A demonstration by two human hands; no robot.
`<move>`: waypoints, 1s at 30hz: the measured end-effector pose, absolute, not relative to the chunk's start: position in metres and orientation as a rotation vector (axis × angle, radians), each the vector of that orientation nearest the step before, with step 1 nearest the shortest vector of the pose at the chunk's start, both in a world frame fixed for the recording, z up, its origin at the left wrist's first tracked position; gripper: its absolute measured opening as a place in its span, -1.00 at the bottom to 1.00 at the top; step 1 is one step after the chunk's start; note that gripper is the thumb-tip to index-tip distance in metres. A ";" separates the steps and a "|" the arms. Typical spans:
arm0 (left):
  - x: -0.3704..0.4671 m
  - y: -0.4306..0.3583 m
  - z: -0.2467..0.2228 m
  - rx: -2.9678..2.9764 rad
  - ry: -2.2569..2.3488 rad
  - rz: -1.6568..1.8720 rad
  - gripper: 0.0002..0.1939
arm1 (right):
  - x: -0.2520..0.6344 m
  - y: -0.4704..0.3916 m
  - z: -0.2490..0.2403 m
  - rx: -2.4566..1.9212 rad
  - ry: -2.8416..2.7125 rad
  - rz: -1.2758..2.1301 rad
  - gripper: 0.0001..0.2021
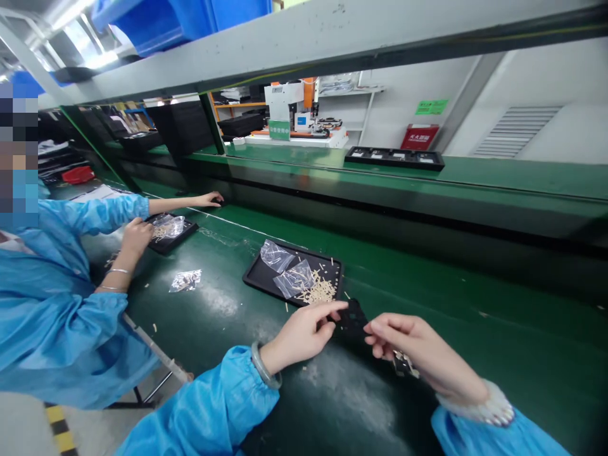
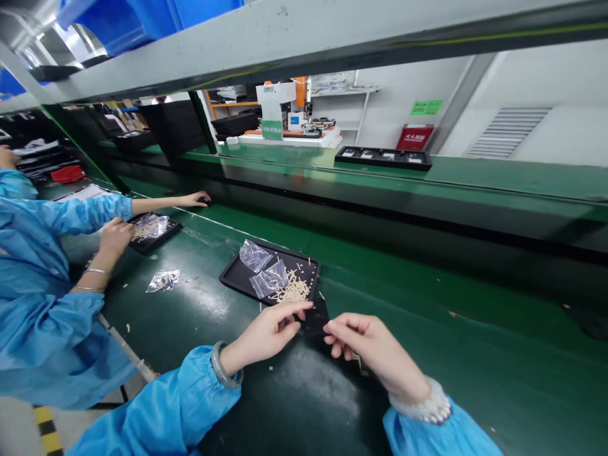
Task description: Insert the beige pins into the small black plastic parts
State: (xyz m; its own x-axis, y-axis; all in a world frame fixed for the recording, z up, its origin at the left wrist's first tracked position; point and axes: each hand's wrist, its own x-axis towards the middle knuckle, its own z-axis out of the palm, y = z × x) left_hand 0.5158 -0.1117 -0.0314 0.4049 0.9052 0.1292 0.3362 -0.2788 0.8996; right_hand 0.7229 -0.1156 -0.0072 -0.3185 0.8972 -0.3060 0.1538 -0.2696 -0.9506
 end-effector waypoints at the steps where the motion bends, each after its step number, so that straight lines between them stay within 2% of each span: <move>1: 0.515 -0.111 -0.032 1.851 1.118 0.843 -0.56 | 0.733 -0.107 -0.011 -1.351 -1.426 1.594 -0.67; 4: 0.515 -0.112 -0.034 1.891 1.180 0.848 -0.64 | 0.764 -0.082 -0.026 -1.435 -1.324 1.173 -0.64; 6: 0.516 -0.112 -0.036 1.923 1.171 0.814 -0.71 | 0.779 -0.069 -0.039 -1.443 -1.256 1.058 -0.57; 8: 0.517 -0.113 -0.037 1.958 1.160 0.782 -0.74 | 0.788 -0.063 -0.051 -1.459 -1.238 1.037 -0.50; 11: 0.518 -0.115 -0.038 2.006 1.144 0.756 -0.74 | 0.795 -0.062 -0.063 -1.492 -1.257 1.023 -0.53; 17: 0.519 -0.118 -0.039 2.094 1.139 0.690 -0.75 | 0.812 -0.069 -0.056 -1.612 -1.327 0.888 -0.54; 23: 0.519 -0.119 -0.039 2.176 1.135 0.667 -0.75 | 0.815 -0.100 -0.045 -1.739 -1.652 0.826 -0.75; 25: 0.520 -0.120 -0.041 2.232 1.113 0.651 -0.74 | 0.811 -0.116 -0.049 -1.776 -1.867 0.707 -0.78; 30: 0.529 -0.127 -0.049 2.462 1.007 0.518 -0.75 | 0.798 -0.147 -0.072 -1.760 -2.147 0.223 -0.56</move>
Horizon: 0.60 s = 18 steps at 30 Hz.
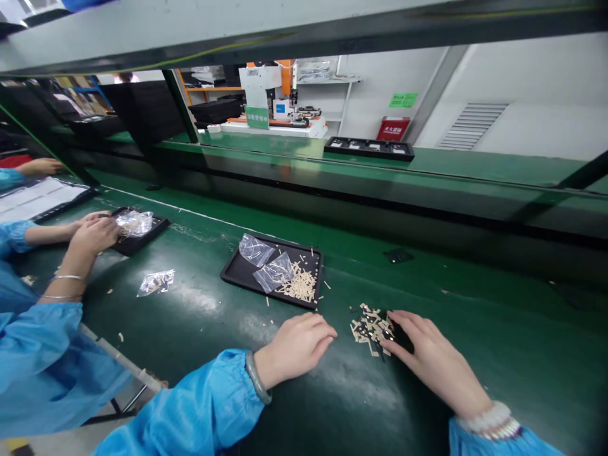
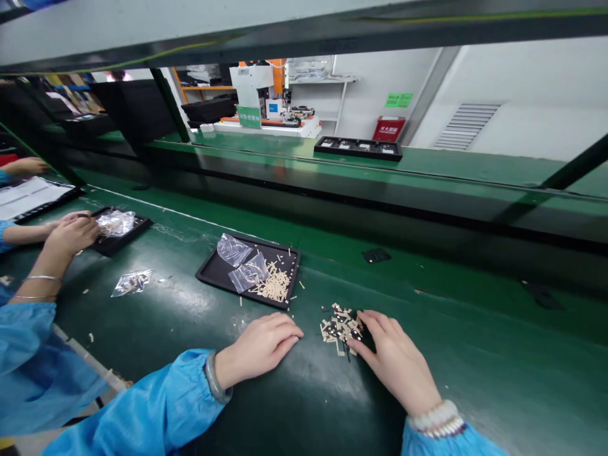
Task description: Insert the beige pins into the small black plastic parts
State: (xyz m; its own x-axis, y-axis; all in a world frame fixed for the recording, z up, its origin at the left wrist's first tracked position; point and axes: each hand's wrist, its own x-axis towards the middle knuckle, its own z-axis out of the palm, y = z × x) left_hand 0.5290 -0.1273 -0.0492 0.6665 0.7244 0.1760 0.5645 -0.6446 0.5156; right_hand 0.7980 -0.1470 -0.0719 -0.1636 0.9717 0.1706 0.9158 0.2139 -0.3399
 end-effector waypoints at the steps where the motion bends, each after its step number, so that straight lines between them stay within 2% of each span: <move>1: 0.532 -0.129 -0.051 2.495 0.988 0.479 -0.76 | 0.796 -0.150 -0.075 -1.757 -2.160 0.194 -0.58; 6: 0.542 -0.134 -0.057 2.565 0.989 0.365 -0.77 | 0.786 -0.155 -0.074 -1.760 -2.109 0.354 -0.75; 14: 0.571 -0.132 -0.054 2.570 1.006 0.385 -0.78 | 0.783 -0.163 -0.066 -1.693 -1.920 0.597 -0.77; 18: 0.587 -0.134 -0.057 2.562 1.066 0.388 -0.68 | 0.782 -0.169 -0.063 -1.636 -1.879 0.603 -0.77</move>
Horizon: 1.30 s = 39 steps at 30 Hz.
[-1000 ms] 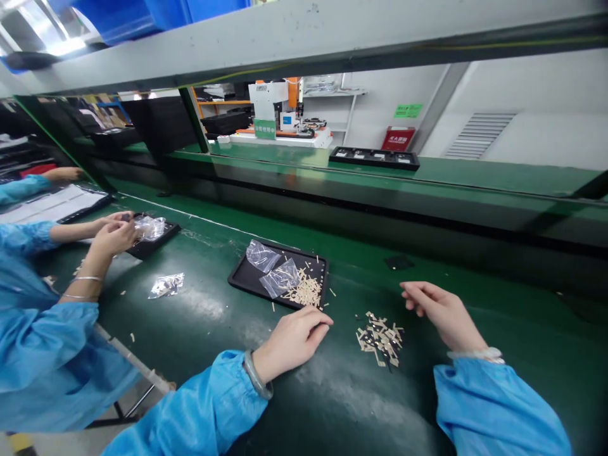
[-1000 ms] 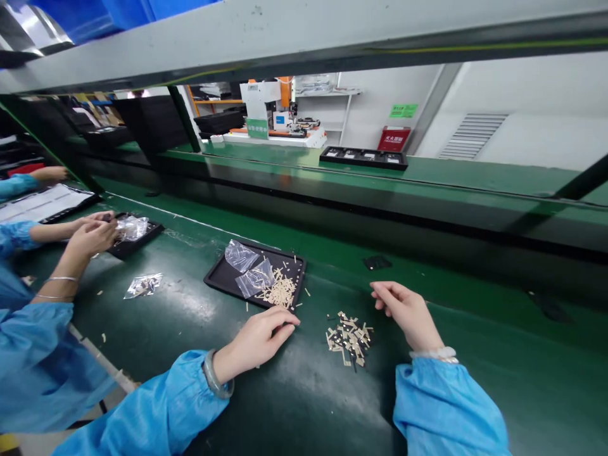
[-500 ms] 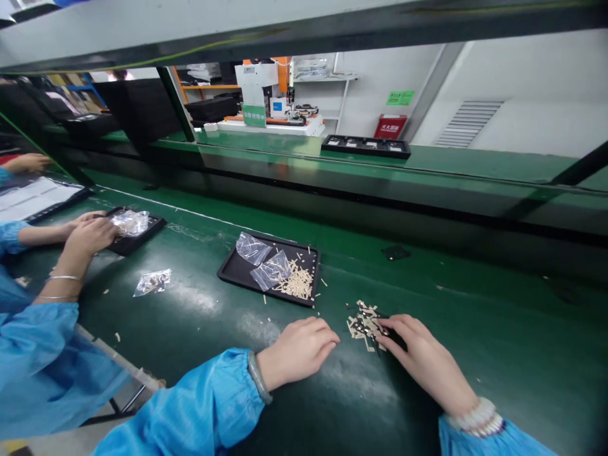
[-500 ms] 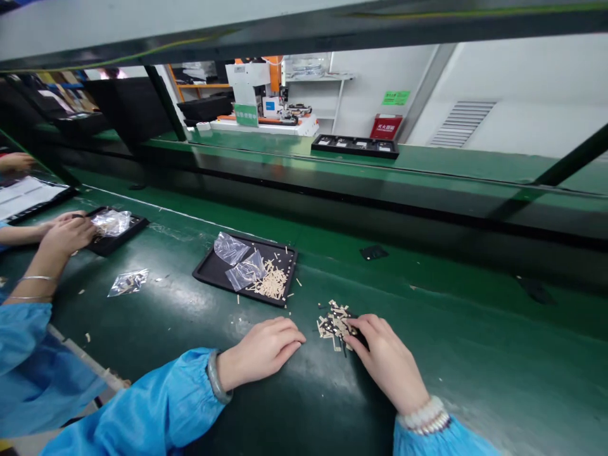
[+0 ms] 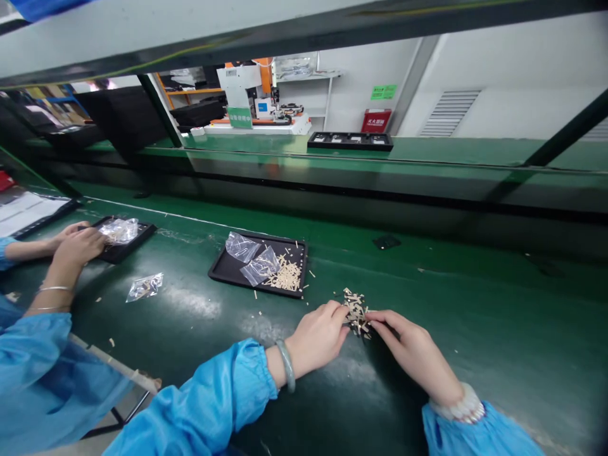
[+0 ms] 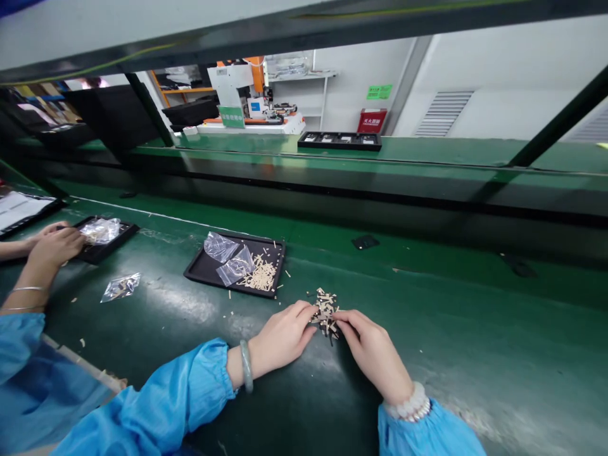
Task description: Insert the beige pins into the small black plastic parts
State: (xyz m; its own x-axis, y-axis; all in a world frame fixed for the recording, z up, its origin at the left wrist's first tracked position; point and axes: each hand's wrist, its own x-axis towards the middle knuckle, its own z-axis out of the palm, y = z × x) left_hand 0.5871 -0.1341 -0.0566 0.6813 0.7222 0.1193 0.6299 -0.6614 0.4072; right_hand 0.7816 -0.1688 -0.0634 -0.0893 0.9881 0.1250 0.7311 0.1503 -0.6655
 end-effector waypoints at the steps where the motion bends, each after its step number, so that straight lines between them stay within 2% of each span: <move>1: 0.590 -0.134 -0.057 2.566 1.080 0.386 -0.66 | 0.782 -0.169 -0.063 -1.644 -1.854 0.581 -0.77; 4: 0.596 -0.134 -0.060 2.621 1.105 0.372 -0.63 | 0.783 -0.168 -0.065 -1.669 -1.814 0.538 -0.78; 9: 0.600 -0.134 -0.067 2.739 1.082 0.340 -0.83 | 0.787 -0.165 -0.070 -1.651 -1.819 0.498 -0.78; 11: 0.596 -0.134 -0.069 2.712 1.075 0.371 -0.85 | 0.790 -0.163 -0.071 -1.652 -1.801 0.460 -0.76; 16: 0.582 -0.133 -0.067 2.512 1.123 0.454 -0.83 | 0.796 -0.162 -0.073 -1.633 -1.874 0.476 -0.79; 21: 0.575 -0.129 -0.064 2.488 1.175 0.407 -0.73 | 0.792 -0.164 -0.072 -1.635 -2.034 0.547 -0.89; 33: 0.576 -0.130 -0.061 2.408 1.174 0.429 -0.76 | 0.785 -0.163 -0.065 -1.761 -1.695 0.767 -0.68; 39: 0.577 -0.132 -0.060 2.391 1.171 0.454 -0.77 | 0.781 -0.163 -0.067 -1.711 -1.594 0.908 -0.71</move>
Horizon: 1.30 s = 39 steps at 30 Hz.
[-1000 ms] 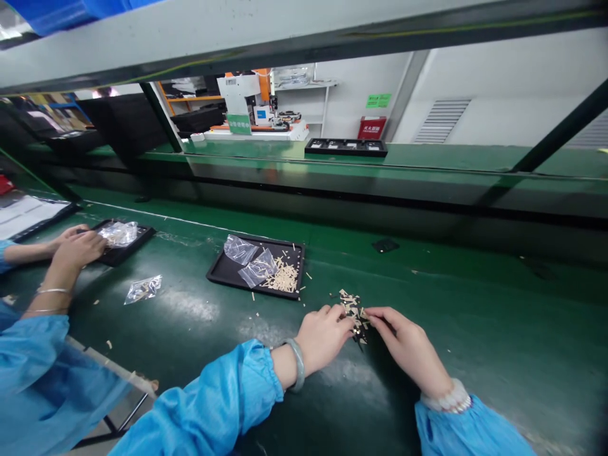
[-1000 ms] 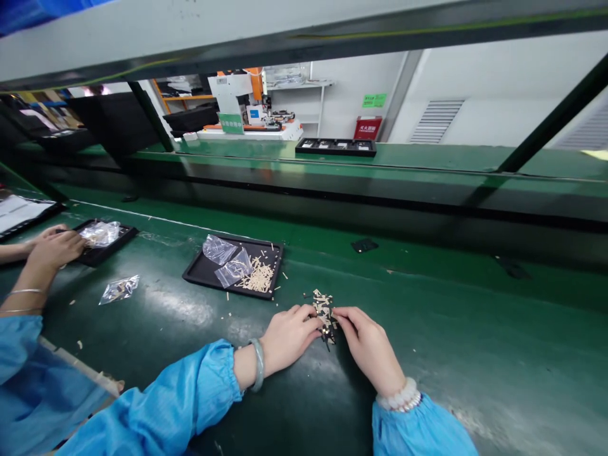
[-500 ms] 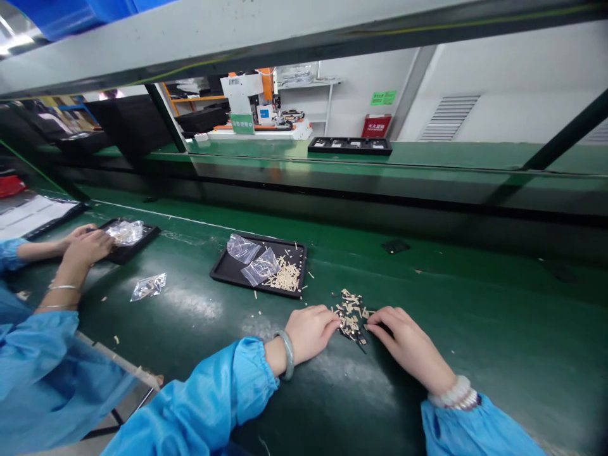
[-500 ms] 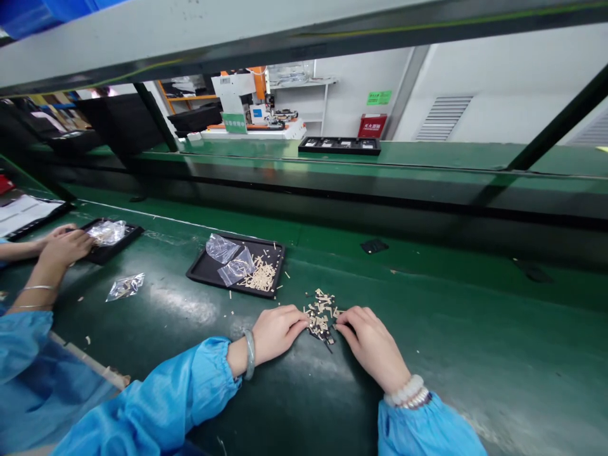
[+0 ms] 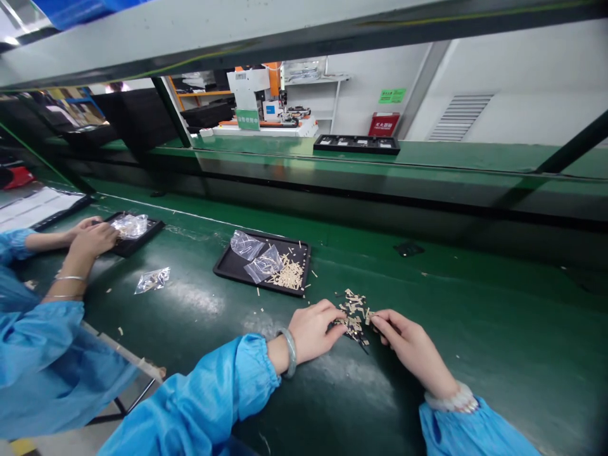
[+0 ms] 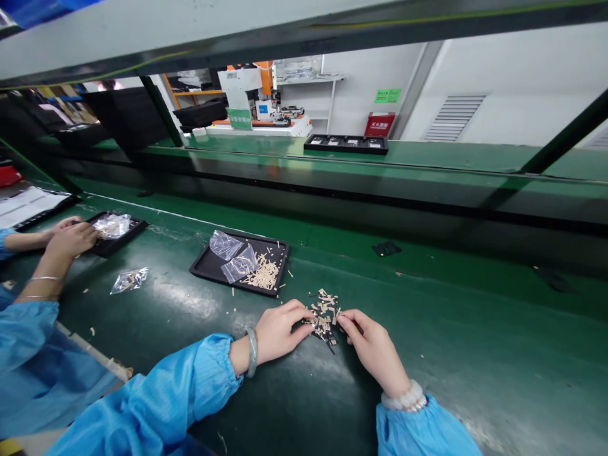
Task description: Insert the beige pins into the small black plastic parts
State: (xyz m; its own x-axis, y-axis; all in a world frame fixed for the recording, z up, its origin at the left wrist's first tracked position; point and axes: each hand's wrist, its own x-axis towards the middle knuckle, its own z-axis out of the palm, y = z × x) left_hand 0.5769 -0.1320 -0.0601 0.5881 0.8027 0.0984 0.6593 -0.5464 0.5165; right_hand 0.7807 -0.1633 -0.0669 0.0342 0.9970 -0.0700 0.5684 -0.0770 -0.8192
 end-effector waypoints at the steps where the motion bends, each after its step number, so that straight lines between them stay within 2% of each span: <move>1: 0.577 -0.132 -0.060 2.389 1.169 0.457 -0.77 | 0.781 -0.163 -0.067 -1.694 -1.578 0.935 -0.70; 10: 0.583 -0.135 -0.061 2.373 1.126 0.526 -0.75 | 0.771 -0.165 -0.072 -1.561 -1.435 1.157 -0.56; 16: 0.587 -0.136 -0.062 2.351 1.143 0.555 -0.82 | 0.760 -0.168 -0.068 -1.531 -1.372 1.166 -0.57; 25: 0.583 -0.134 -0.061 2.410 1.158 0.502 -0.79 | 0.769 -0.167 -0.073 -1.566 -1.309 1.008 -0.62; 28: 0.584 -0.135 -0.063 2.569 1.095 0.387 -0.68 | 0.769 -0.167 -0.075 -1.556 -1.378 0.967 -0.65; 32: 0.583 -0.134 -0.067 2.622 1.076 0.366 -0.81 | 0.773 -0.167 -0.076 -1.637 -1.467 0.825 -0.68; 39: 0.583 -0.134 -0.067 2.602 1.034 0.437 -0.80 | 0.778 -0.172 -0.068 -1.627 -1.859 0.538 -0.75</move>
